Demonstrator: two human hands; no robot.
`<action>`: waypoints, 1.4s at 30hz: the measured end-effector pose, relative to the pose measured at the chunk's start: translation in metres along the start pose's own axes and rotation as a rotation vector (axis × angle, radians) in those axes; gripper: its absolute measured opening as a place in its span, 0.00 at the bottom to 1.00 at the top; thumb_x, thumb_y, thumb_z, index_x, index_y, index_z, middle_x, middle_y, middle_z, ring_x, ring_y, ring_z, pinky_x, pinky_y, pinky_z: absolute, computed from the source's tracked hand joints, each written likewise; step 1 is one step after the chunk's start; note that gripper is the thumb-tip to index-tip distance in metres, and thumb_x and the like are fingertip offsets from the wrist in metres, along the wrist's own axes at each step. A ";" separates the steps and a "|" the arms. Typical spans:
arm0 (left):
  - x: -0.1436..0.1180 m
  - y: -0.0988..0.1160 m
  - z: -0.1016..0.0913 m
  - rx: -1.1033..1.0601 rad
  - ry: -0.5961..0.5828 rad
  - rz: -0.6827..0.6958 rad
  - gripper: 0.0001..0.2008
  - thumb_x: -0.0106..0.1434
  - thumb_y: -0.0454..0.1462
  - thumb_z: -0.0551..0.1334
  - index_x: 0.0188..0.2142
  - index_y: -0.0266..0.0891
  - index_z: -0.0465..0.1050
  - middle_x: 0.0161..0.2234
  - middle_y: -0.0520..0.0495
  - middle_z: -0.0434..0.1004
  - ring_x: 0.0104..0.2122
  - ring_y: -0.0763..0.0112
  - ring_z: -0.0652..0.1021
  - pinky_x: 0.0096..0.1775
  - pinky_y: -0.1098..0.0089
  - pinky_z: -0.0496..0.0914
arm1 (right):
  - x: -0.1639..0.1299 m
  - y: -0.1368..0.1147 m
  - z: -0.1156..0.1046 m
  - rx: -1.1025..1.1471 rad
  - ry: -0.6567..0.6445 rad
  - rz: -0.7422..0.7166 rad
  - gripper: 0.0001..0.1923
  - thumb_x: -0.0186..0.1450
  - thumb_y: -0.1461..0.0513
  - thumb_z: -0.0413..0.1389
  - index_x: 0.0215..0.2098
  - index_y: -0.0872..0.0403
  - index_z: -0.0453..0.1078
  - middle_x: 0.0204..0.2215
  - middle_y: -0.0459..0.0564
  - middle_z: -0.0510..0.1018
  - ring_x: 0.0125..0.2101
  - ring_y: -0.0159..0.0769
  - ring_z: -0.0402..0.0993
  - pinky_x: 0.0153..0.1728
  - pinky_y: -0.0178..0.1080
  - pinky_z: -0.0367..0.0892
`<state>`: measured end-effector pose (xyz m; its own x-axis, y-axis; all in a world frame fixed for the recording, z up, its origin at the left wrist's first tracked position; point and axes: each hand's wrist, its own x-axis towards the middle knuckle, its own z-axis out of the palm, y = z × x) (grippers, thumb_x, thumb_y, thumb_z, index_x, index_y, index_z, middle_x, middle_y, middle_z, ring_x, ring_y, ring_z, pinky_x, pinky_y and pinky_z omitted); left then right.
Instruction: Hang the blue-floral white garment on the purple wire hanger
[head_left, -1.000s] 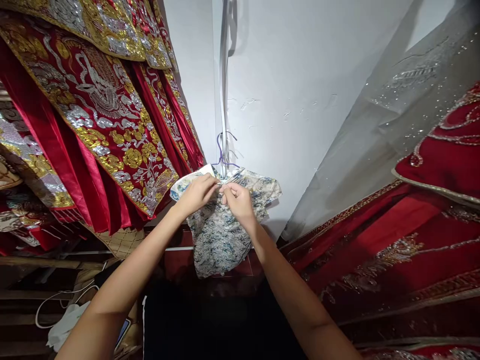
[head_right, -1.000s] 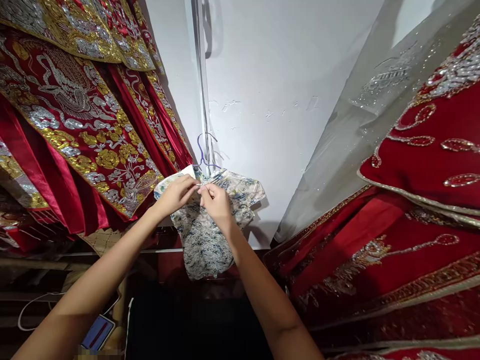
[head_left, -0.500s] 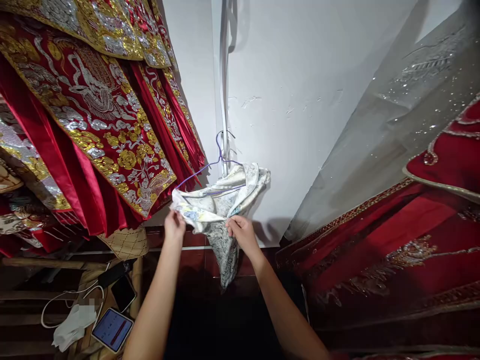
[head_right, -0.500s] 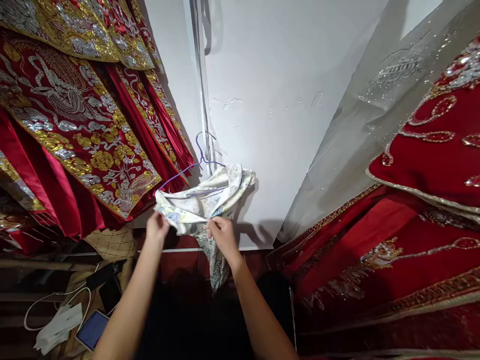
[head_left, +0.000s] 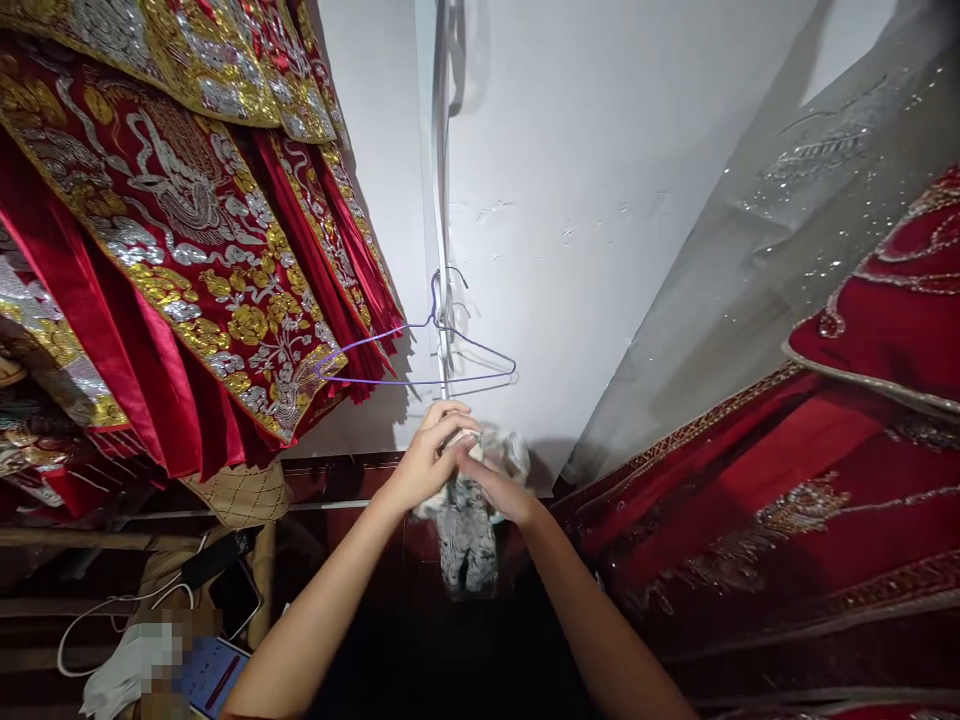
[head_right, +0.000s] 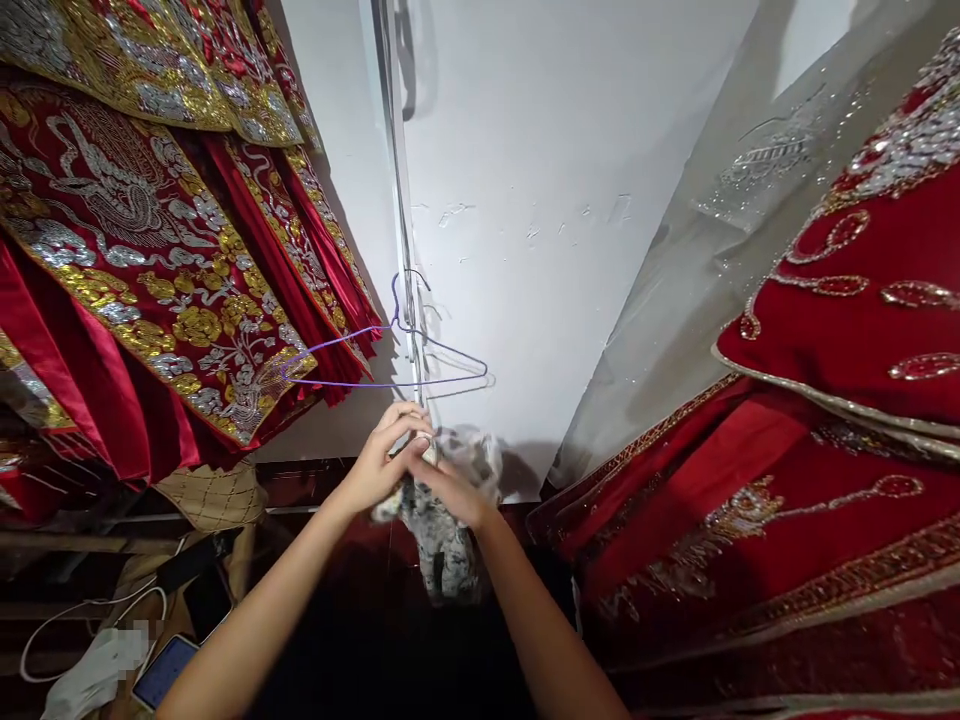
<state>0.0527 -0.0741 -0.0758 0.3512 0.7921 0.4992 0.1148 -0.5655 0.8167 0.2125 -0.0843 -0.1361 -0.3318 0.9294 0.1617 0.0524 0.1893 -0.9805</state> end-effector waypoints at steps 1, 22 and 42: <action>-0.003 0.001 -0.002 0.009 -0.033 0.000 0.15 0.66 0.45 0.60 0.48 0.43 0.76 0.48 0.41 0.75 0.51 0.57 0.74 0.55 0.60 0.66 | 0.001 -0.008 -0.003 -0.041 -0.071 -0.006 0.21 0.62 0.49 0.59 0.49 0.50 0.74 0.45 0.51 0.79 0.49 0.46 0.73 0.49 0.44 0.68; -0.041 -0.023 -0.135 1.073 -0.223 -0.396 0.09 0.65 0.36 0.53 0.35 0.37 0.70 0.43 0.35 0.76 0.46 0.56 0.76 0.50 0.60 0.67 | 0.083 0.005 -0.087 -0.338 0.192 -0.152 0.09 0.58 0.59 0.54 0.22 0.54 0.65 0.20 0.43 0.67 0.23 0.32 0.61 0.25 0.34 0.55; 0.039 -0.023 -0.118 0.744 -0.004 0.095 0.15 0.66 0.34 0.52 0.52 0.38 0.65 0.46 0.42 0.75 0.45 0.63 0.76 0.49 0.62 0.69 | 0.039 -0.029 -0.075 -0.346 0.099 -0.134 0.12 0.56 0.63 0.55 0.36 0.53 0.78 0.30 0.48 0.80 0.33 0.40 0.75 0.31 0.36 0.67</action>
<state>-0.0461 -0.0031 -0.0413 0.3943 0.7319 0.5557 0.6814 -0.6386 0.3575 0.2690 -0.0295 -0.0934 -0.2659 0.9121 0.3120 0.3354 0.3909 -0.8571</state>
